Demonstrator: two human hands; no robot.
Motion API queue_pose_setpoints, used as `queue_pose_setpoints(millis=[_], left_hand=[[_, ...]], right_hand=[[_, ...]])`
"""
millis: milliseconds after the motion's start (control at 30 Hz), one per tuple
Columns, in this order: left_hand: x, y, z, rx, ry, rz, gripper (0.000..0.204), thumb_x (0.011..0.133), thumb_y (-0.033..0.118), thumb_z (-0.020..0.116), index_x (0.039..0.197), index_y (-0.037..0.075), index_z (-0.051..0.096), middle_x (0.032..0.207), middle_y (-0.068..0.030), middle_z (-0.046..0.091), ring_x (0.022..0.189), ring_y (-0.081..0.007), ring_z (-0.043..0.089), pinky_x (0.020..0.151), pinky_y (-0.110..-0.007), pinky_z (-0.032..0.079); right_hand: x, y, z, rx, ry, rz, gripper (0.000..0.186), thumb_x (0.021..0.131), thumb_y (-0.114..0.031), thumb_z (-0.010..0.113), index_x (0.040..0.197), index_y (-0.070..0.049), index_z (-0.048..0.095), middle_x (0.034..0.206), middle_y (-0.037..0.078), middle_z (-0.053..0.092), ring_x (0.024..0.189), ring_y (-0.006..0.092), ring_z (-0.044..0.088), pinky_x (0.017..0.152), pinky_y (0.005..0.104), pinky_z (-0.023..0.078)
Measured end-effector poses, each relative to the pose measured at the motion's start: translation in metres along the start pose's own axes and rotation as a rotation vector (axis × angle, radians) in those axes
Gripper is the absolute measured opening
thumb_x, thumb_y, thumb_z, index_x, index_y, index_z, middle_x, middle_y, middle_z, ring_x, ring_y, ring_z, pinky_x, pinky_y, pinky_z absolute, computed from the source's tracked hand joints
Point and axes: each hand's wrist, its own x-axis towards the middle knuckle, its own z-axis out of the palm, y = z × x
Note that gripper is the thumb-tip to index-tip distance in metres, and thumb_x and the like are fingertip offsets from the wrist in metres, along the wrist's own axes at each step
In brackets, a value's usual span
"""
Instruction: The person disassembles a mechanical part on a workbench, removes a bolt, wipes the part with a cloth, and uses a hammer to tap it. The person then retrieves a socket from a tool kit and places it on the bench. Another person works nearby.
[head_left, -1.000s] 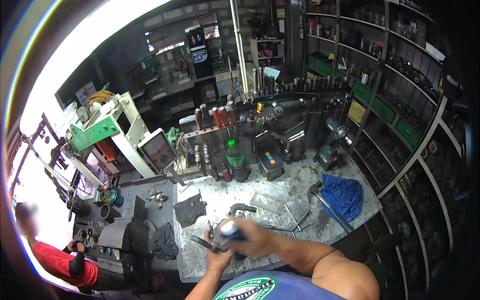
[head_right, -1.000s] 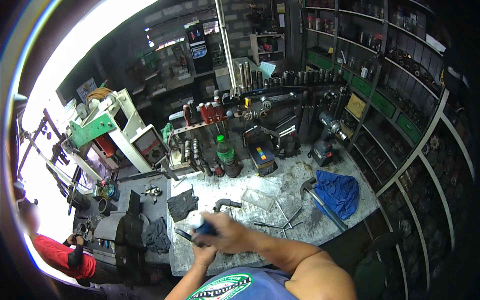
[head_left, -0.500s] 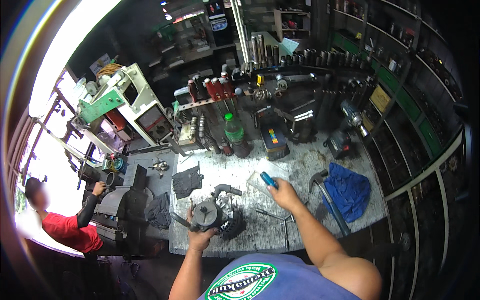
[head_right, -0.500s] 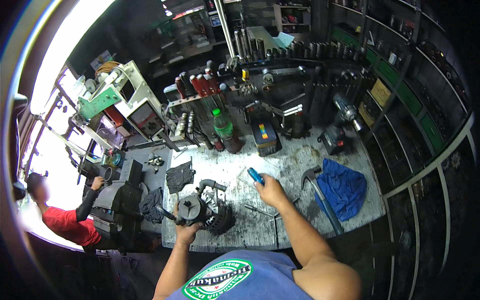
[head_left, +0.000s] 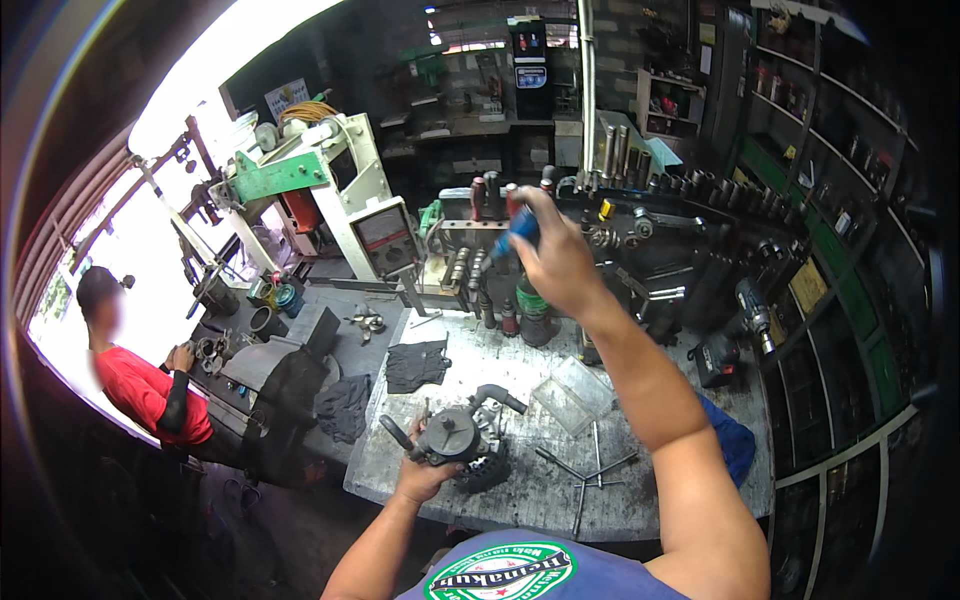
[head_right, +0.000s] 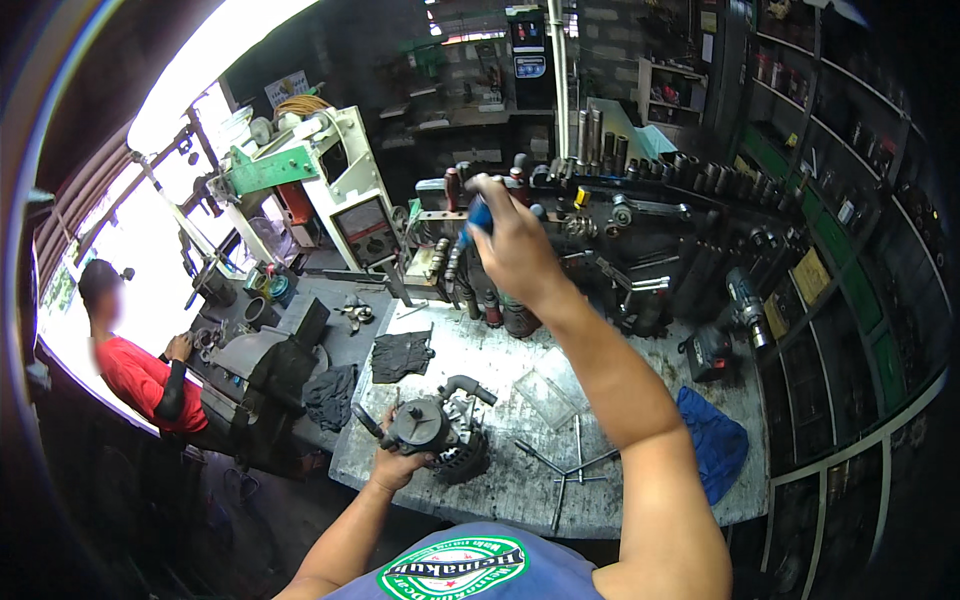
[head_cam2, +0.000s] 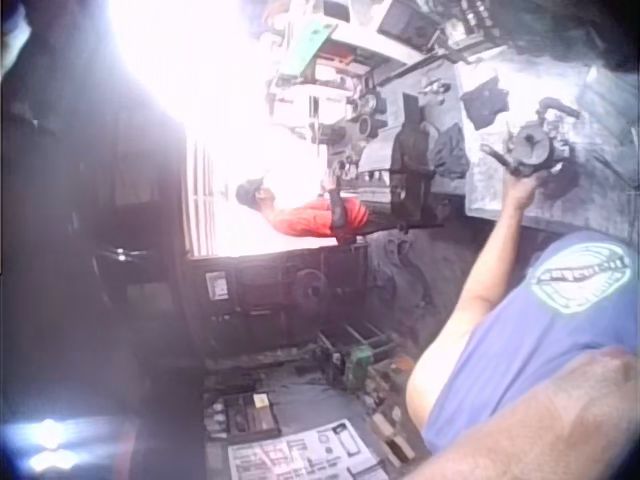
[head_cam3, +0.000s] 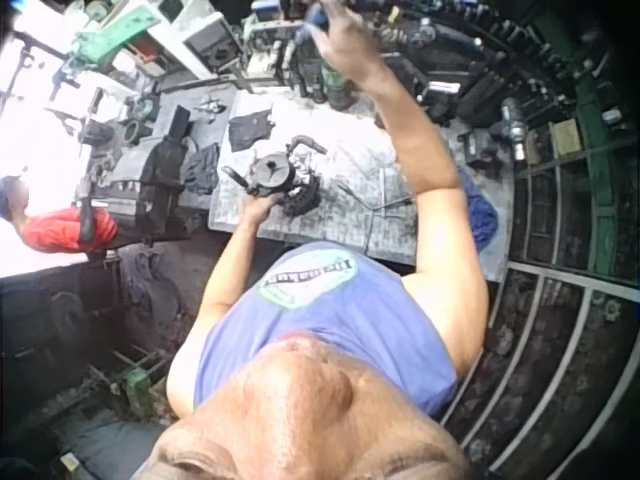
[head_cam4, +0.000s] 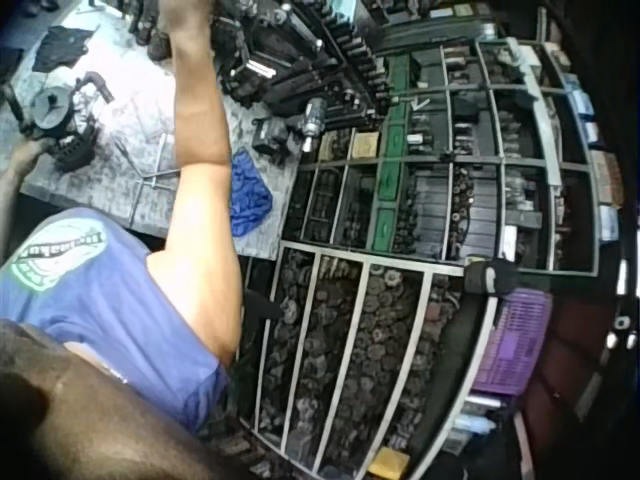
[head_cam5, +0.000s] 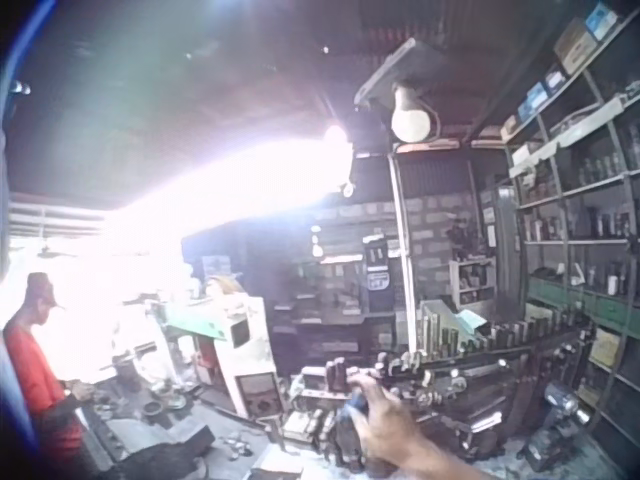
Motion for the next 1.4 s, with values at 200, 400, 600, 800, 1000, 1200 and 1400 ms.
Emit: queue_pose_setpoints(millis=[200, 400, 600, 800, 1000, 1200, 1400], left_hand=[[0.003, -0.005, 0.001, -0.092, -0.053, -0.051, 0.128, 0.068, 0.013, 0.104, 0.166, 0.000, 0.023, 0.141, -0.0108, 0.066, 0.131, -0.0221, 0.065, 0.116, -0.039, 0.050], [0.012, 0.001, -0.008, 0.072, -0.126, 0.009, 0.117, 0.065, 0.026, 0.105, 0.158, -0.003, 0.040, 0.143, -0.0149, 0.063, 0.135, -0.0277, 0.061, 0.119, -0.042, 0.045], [0.026, 0.010, -0.020, 0.349, -0.210, 0.061, 0.116, 0.064, 0.030, 0.106, 0.156, -0.001, 0.044, 0.147, -0.0169, 0.059, 0.139, -0.0289, 0.057, 0.121, -0.043, 0.044], [0.030, 0.017, -0.029, 0.351, -0.258, 0.106, 0.112, 0.067, 0.037, 0.103, 0.156, 0.001, 0.046, 0.148, -0.0201, 0.056, 0.141, -0.0384, 0.053, 0.123, -0.048, 0.041], [0.036, 0.022, -0.034, 0.347, -0.313, 0.105, 0.107, 0.068, 0.039, 0.103, 0.153, 0.002, 0.049, 0.150, -0.0198, 0.055, 0.144, -0.0393, 0.052, 0.123, -0.049, 0.041], [0.040, 0.020, -0.036, 0.340, -0.320, 0.145, 0.110, 0.067, 0.042, 0.103, 0.154, 0.002, 0.047, 0.150, -0.0198, 0.055, 0.144, -0.0399, 0.052, 0.122, -0.050, 0.042], [0.038, 0.016, -0.035, 0.284, -0.311, 0.126, 0.111, 0.066, 0.041, 0.103, 0.155, 0.004, 0.047, 0.152, -0.0199, 0.053, 0.147, -0.0399, 0.048, 0.125, -0.049, 0.039]], right_hand=[[0.098, 0.037, 0.089, -0.183, -0.207, 0.208, 0.058, 0.095, -0.004, 0.076, 0.146, -0.006, 0.048, 0.115, 0.029, 0.073, 0.112, 0.0508, 0.071, 0.097, 0.0546, 0.057], [0.122, 0.036, 0.122, -0.268, -0.228, 0.239, 0.061, 0.096, -0.006, 0.076, 0.149, -0.004, 0.046, 0.114, 0.032, 0.074, 0.114, 0.0515, 0.071, 0.097, 0.0542, 0.056], [0.131, 0.025, 0.131, -0.324, -0.215, 0.353, 0.061, 0.097, -0.007, 0.076, 0.151, -0.005, 0.047, 0.116, 0.033, 0.074, 0.111, 0.0505, 0.072, 0.097, 0.0534, 0.057], [0.135, 0.023, 0.136, -0.533, -0.180, 0.257, 0.061, 0.096, -0.008, 0.076, 0.149, -0.004, 0.047, 0.113, 0.032, 0.075, 0.109, 0.0501, 0.073, 0.096, 0.0540, 0.058], [0.126, 0.033, 0.160, -0.520, -0.370, 0.295, 0.055, 0.095, -0.007, 0.076, 0.143, -0.001, 0.048, 0.106, 0.034, 0.075, 0.107, 0.0523, 0.073, 0.092, 0.0570, 0.058], [0.138, 0.049, 0.168, -0.683, -0.511, 0.390, 0.044, 0.095, -0.006, 0.076, 0.133, -0.001, 0.055, 0.106, 0.031, 0.075, 0.107, 0.0495, 0.074, 0.089, 0.0527, 0.059], [0.147, 0.061, 0.173, -0.779, -0.581, 0.331, 0.045, 0.091, -0.006, 0.077, 0.130, 0.001, 0.056, 0.106, 0.033, 0.075, 0.106, 0.0480, 0.074, 0.089, 0.0548, 0.059]])
